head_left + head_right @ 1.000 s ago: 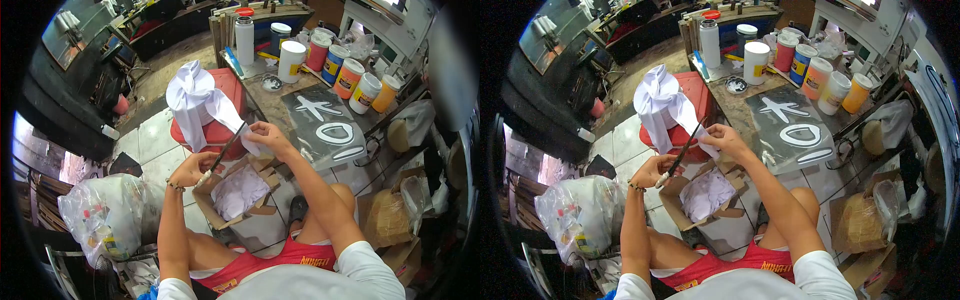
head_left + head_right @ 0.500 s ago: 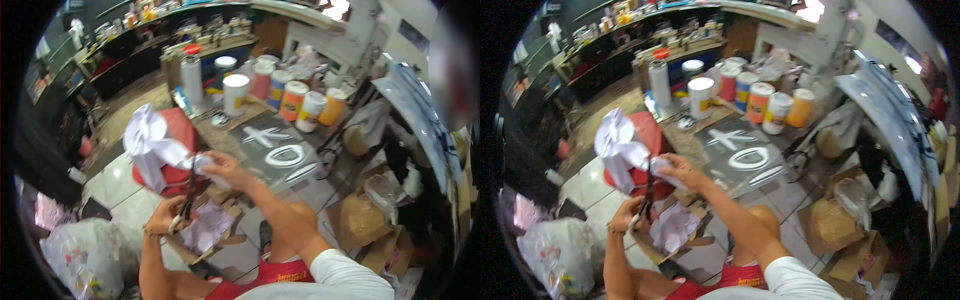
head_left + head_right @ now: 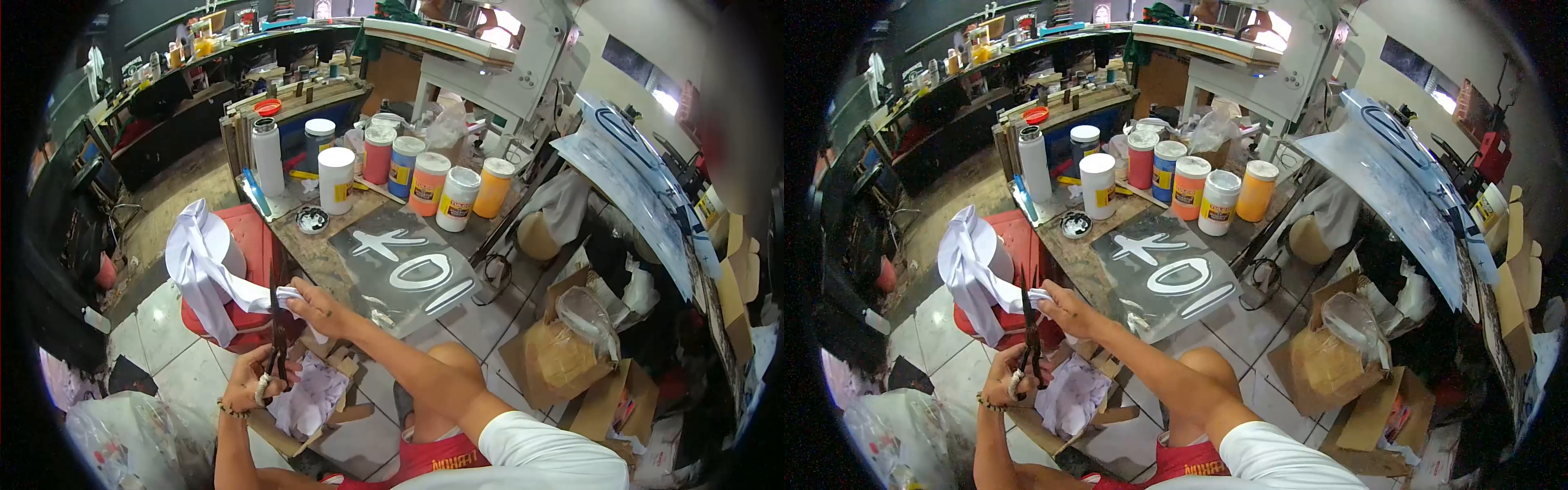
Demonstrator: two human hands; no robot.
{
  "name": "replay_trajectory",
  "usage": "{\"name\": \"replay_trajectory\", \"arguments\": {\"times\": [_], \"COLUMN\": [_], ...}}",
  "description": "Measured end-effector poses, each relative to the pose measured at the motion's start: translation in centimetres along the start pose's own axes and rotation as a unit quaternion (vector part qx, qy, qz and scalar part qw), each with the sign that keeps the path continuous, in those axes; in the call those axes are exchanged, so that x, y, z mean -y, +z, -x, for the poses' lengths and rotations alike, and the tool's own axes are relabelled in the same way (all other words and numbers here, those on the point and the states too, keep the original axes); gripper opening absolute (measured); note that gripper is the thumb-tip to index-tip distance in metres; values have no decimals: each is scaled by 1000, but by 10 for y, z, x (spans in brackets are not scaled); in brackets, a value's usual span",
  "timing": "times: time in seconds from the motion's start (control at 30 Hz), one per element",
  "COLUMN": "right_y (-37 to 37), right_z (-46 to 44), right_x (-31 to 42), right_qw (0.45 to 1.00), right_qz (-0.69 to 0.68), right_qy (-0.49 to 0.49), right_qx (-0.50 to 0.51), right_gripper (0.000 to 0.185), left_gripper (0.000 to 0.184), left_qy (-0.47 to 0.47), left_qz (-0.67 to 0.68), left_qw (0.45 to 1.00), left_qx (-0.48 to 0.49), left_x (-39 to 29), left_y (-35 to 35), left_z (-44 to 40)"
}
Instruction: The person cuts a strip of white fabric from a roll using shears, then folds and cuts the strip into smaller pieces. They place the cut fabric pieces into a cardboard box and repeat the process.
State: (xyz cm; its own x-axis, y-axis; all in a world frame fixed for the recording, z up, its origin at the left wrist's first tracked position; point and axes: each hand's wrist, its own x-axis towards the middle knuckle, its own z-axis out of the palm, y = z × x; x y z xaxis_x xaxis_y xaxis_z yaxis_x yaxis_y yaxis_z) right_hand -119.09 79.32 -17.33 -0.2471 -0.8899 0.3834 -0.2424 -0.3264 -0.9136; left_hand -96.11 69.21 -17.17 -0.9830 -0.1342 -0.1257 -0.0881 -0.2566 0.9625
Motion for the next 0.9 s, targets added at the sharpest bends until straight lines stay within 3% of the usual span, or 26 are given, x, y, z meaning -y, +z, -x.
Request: {"name": "replay_trajectory", "arguments": {"times": [0.13,0.23,0.33,0.4,0.43,0.53,0.6,0.73,0.8,0.9], "right_y": [3,14,15,11,10,16,21,21,21,34], "right_z": [4,6,6,9,9,11,10,8,11,21], "right_x": [-11,-16,-16,-14,-13,-13,-12,-15,-25,-32], "right_qw": [1000,999,1000,1000,999,1000,999,999,999,991], "right_qz": [18,23,9,-2,-11,20,36,28,9,64], "right_qy": [-8,10,-13,9,29,10,-7,24,38,-5], "right_qx": [2,44,3,6,11,22,32,31,24,114], "right_gripper": [31,27,29,29,29,29,29,28,28,31], "left_gripper": [77,72,70,69,69,68,68,70,71,63], "left_qy": [-16,48,63,-32,-33,-3,96,31,28,97], "left_qz": [4,-5,-14,6,7,-6,-67,2,-50,-40], "left_qw": [999,998,997,999,999,998,991,997,982,976], "left_qx": [-44,-51,-41,-27,-28,-56,-60,-64,-179,-191], "left_x": [3,23,20,0,-2,4,15,12,5,-12], "left_y": [6,-5,-6,2,4,9,6,1,4,-1], "left_z": [-3,-7,-4,5,5,6,-1,-2,-1,1]}}
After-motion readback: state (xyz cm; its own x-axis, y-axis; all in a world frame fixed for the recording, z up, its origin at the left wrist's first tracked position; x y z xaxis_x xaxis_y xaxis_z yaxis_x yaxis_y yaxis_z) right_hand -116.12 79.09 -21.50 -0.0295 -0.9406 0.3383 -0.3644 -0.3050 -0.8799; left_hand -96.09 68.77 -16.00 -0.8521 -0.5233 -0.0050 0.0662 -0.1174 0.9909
